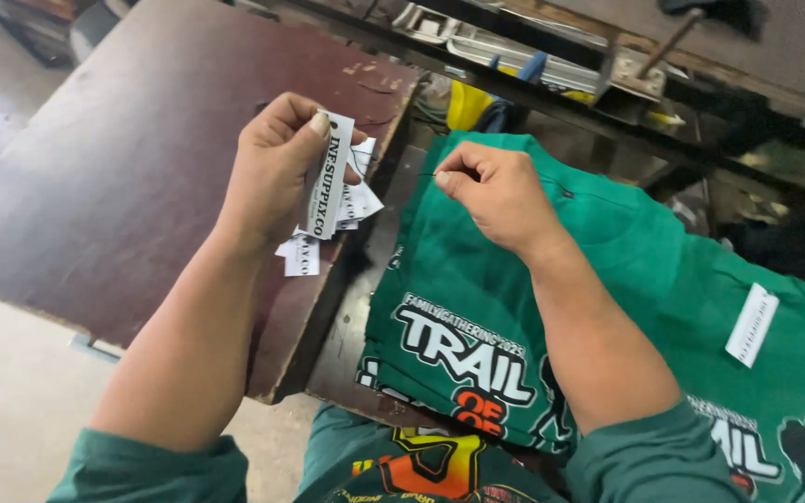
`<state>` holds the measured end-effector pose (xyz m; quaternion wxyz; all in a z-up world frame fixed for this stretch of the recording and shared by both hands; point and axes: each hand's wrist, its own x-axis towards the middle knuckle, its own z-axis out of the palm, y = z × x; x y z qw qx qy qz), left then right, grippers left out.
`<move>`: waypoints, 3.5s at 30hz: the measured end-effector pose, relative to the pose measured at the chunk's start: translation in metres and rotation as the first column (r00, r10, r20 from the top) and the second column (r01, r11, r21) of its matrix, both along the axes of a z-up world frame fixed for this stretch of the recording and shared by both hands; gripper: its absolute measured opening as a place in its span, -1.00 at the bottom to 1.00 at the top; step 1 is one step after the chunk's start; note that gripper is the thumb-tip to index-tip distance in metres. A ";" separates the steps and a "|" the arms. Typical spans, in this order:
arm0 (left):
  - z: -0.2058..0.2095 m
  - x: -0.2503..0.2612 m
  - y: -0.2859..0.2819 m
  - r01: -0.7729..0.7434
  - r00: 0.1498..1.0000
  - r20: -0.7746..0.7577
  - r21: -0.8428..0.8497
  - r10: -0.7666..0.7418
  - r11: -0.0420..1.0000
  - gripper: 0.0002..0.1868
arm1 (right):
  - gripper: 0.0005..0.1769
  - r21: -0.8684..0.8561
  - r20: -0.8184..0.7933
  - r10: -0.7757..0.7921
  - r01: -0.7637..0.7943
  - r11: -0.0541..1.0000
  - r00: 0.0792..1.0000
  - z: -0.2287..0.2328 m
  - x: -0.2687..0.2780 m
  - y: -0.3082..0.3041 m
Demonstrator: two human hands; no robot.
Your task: The person attaches white tags to the necks of green t-shirts using a black string. They pick up a tag, thread the string through the shirt's collar, and secure it, repeating this process for multiple shirts on a table.
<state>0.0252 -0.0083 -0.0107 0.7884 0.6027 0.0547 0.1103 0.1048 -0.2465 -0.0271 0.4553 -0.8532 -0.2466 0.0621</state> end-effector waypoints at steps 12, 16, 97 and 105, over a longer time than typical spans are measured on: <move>-0.063 0.046 -0.150 0.163 0.964 -0.263 0.670 0.027 0.725 -0.71 | -0.76 0.156 0.040 -0.325 0.316 0.936 0.945 -0.007 -0.001 -0.193; -0.078 0.043 -0.168 0.042 0.999 -0.022 0.797 -0.040 0.603 -0.71 | -0.86 0.225 0.046 -0.345 0.327 0.918 0.938 -0.023 0.002 -0.212; -0.117 0.149 -0.208 -0.171 0.960 0.229 0.934 -0.158 0.315 -0.87 | -0.83 -0.260 0.481 -0.413 0.576 0.775 0.773 -0.076 0.041 -0.144; -0.096 0.145 -0.206 0.084 0.992 -0.033 0.896 -0.123 0.435 -0.92 | -0.90 -0.123 0.486 -0.489 0.611 0.782 0.724 -0.090 0.041 -0.142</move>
